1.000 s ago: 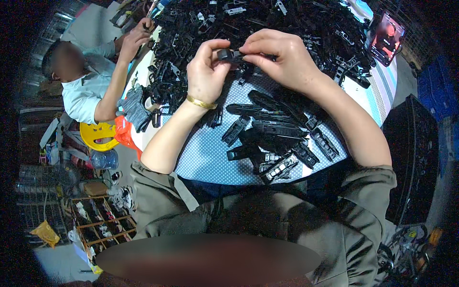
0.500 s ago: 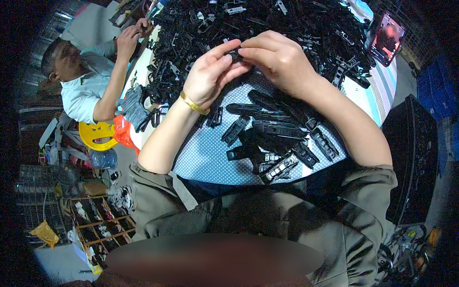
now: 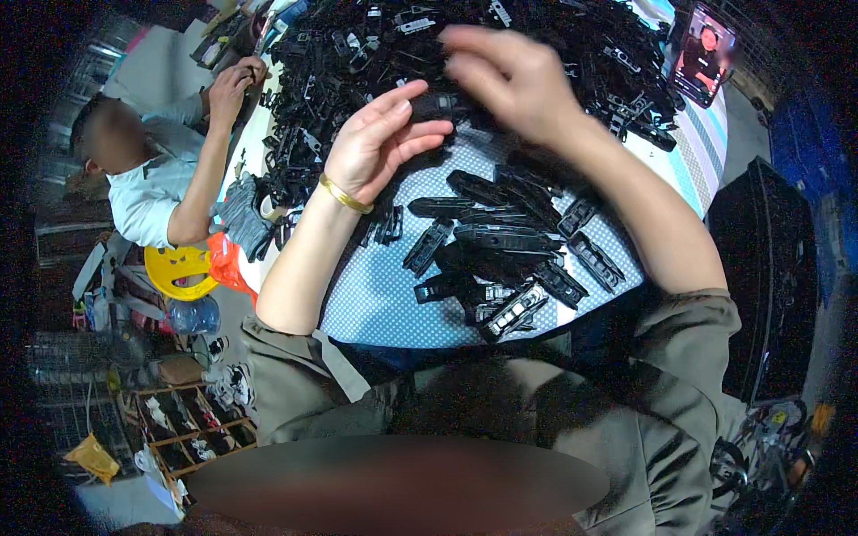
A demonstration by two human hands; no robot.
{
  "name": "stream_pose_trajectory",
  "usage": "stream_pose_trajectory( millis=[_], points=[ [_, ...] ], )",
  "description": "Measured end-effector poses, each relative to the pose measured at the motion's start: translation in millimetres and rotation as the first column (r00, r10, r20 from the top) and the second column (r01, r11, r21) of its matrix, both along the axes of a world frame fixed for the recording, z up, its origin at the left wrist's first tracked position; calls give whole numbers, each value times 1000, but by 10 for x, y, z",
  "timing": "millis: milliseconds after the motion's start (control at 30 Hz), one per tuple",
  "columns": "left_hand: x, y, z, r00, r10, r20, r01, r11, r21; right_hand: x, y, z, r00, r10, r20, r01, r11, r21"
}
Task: Sorting and inspecting small black plastic components on a workbench.
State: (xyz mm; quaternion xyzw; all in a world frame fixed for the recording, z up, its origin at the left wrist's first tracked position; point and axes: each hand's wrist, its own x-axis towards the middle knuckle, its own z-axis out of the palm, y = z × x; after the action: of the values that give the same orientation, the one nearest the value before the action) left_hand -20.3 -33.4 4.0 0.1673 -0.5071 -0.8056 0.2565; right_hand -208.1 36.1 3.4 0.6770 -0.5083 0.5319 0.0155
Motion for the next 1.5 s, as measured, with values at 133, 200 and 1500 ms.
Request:
stream_pose_trajectory(
  millis=[133,200,1500],
  points=[
    [-59,84,-6,995,2,97,0,1000,-24,-699,-262,6,938,-346,1,346,938,14],
    [-76,94,-15,991,-60,123,64,998,-27,-794,-393,-64,898,-406,-166,425,900,99],
    [-33,34,-31,988,154,-19,-152,935,-320,175,63,52,918,182,354,-291,914,284]
  ],
)
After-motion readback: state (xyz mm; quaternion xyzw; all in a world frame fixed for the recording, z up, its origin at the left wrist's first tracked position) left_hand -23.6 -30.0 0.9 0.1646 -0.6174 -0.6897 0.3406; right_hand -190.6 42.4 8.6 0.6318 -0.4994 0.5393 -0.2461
